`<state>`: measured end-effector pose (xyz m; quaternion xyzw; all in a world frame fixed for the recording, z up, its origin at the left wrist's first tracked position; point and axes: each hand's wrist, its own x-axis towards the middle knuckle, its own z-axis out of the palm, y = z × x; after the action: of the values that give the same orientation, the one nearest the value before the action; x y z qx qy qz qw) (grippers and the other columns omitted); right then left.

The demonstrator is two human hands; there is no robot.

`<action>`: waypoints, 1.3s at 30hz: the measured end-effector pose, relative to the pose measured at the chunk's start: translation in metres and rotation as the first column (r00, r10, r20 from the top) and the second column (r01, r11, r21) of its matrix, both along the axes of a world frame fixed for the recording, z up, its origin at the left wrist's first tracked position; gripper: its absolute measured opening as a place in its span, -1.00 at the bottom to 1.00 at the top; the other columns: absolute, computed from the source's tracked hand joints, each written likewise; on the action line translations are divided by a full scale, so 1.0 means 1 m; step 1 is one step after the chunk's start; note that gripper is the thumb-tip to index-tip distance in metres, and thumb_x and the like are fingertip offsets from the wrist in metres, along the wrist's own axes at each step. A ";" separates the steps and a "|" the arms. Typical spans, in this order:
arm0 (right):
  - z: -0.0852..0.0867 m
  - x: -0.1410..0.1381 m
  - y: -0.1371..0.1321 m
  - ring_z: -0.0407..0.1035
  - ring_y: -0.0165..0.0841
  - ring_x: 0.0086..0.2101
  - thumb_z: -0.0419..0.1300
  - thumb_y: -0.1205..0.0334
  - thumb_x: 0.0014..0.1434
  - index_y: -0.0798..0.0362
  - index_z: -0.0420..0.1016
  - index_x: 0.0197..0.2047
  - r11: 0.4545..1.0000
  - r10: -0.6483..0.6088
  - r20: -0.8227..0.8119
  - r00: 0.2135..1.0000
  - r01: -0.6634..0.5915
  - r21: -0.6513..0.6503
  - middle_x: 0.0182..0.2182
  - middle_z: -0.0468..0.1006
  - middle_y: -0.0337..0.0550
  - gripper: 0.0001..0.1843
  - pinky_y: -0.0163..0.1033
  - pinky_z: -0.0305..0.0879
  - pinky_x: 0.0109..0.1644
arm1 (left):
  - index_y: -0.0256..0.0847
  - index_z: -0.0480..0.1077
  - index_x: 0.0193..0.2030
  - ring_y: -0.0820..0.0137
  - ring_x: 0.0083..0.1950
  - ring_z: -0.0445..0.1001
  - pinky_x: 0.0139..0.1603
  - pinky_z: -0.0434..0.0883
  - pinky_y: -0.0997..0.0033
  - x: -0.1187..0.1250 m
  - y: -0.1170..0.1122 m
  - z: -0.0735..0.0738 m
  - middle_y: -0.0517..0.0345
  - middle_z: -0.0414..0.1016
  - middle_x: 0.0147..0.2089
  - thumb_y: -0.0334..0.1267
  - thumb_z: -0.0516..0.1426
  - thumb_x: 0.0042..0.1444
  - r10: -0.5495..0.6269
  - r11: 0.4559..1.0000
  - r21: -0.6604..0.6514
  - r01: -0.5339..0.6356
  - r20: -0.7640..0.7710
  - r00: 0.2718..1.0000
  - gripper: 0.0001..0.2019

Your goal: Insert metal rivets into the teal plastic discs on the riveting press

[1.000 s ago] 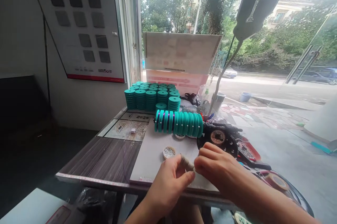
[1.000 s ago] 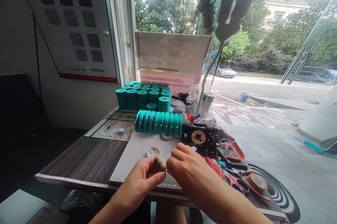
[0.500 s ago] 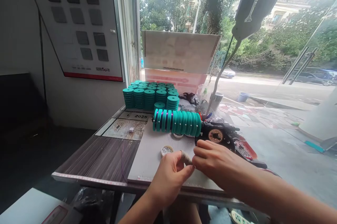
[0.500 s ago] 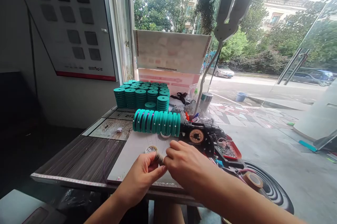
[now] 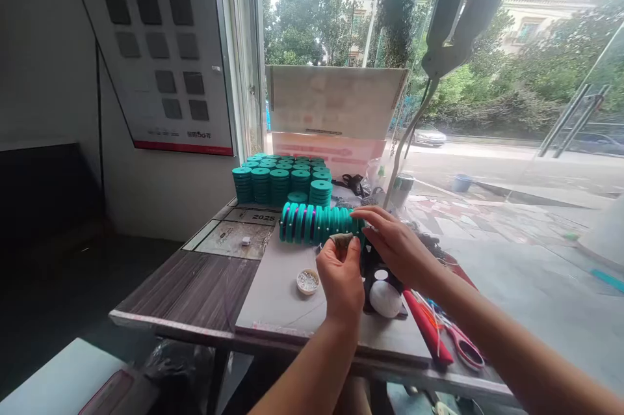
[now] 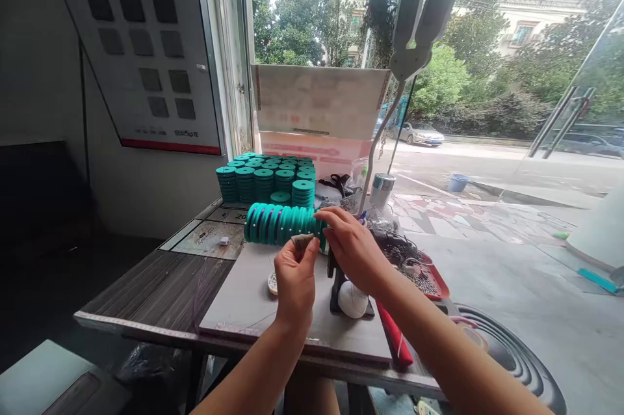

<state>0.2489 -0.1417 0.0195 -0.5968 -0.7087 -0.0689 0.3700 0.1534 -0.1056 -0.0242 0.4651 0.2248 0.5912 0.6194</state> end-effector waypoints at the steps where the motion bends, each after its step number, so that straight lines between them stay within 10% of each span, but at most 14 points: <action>1: -0.001 -0.001 -0.001 0.25 -0.29 -0.04 -0.13 0.33 0.21 0.02 0.27 -0.05 1.000 -0.001 -0.002 1.000 0.001 0.011 -0.03 0.33 -0.08 -0.71 -0.11 0.19 0.03 | -0.30 0.34 -0.43 0.53 -0.45 0.29 -0.39 0.28 0.56 0.001 -0.001 0.000 0.22 0.38 -0.50 -0.22 0.15 -0.03 0.026 1.000 0.000 -0.026 -0.002 1.000 -0.84; 15: -0.007 0.002 -0.001 0.21 -0.33 -0.02 -0.08 0.28 0.22 -0.03 0.29 -0.04 0.999 0.053 -0.107 0.993 -0.052 0.016 -0.05 0.31 -0.15 -0.73 -0.13 0.13 0.06 | -0.27 0.30 -0.50 0.46 -0.50 0.30 -0.41 0.28 0.48 0.011 -0.005 0.002 0.20 0.37 -0.54 -0.31 0.11 -0.06 0.279 0.960 0.070 -0.272 -0.131 0.951 -0.91; 29: -0.018 -0.004 0.016 0.27 -0.28 -0.12 0.08 0.26 0.11 0.02 0.35 -0.23 0.979 0.007 -0.205 0.979 0.035 0.200 -0.18 0.37 -0.11 -0.87 -0.11 0.18 -0.02 | -0.25 0.27 -0.47 0.45 -0.49 0.34 -0.42 0.32 0.47 0.014 -0.006 0.002 0.18 0.38 -0.52 -0.29 0.06 0.02 0.267 0.962 0.104 -0.252 -0.182 0.946 -0.89; 34: -0.006 -0.001 -0.006 0.17 -0.19 0.01 0.04 0.07 0.14 -0.01 0.32 -0.07 0.985 -0.073 -0.187 0.980 0.100 0.138 -0.01 0.33 -0.08 -0.69 0.03 0.10 0.08 | -0.26 0.36 -0.32 0.32 -0.36 0.39 -0.31 0.36 0.32 -0.024 -0.024 -0.011 0.06 0.43 -0.40 -0.23 0.10 0.01 0.217 0.958 0.252 -0.136 -0.329 0.919 -0.85; 36: -0.006 -0.006 -0.033 0.14 -0.20 0.07 0.00 0.01 0.15 -0.06 0.23 0.06 0.974 -0.108 -0.253 0.961 0.153 0.167 0.09 0.24 -0.11 -0.58 -0.01 0.10 0.11 | -0.22 0.32 -0.11 0.24 -0.15 0.39 -0.13 0.35 0.26 -0.058 -0.035 -0.033 -0.02 0.42 -0.17 -0.31 0.11 -0.02 0.371 0.830 0.554 -0.059 -0.471 0.800 -0.72; 39: -0.027 -0.030 -0.071 0.33 -0.28 -0.08 0.02 0.03 0.15 -0.08 0.33 -0.04 0.968 -0.156 -0.404 0.902 0.220 0.118 -0.06 0.42 -0.19 -0.67 -0.24 0.30 -0.05 | -0.12 0.30 -0.13 0.35 -0.15 0.39 -0.11 0.34 0.40 -0.111 -0.040 -0.067 0.14 0.43 -0.19 -0.47 0.03 -0.08 0.573 0.465 0.885 -0.029 -0.276 0.772 -0.66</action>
<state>0.2187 -0.2128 -0.0079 -0.6325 -0.5515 -0.0406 0.5424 0.0423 -0.1459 -0.0910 0.7995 0.1577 0.5704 0.1026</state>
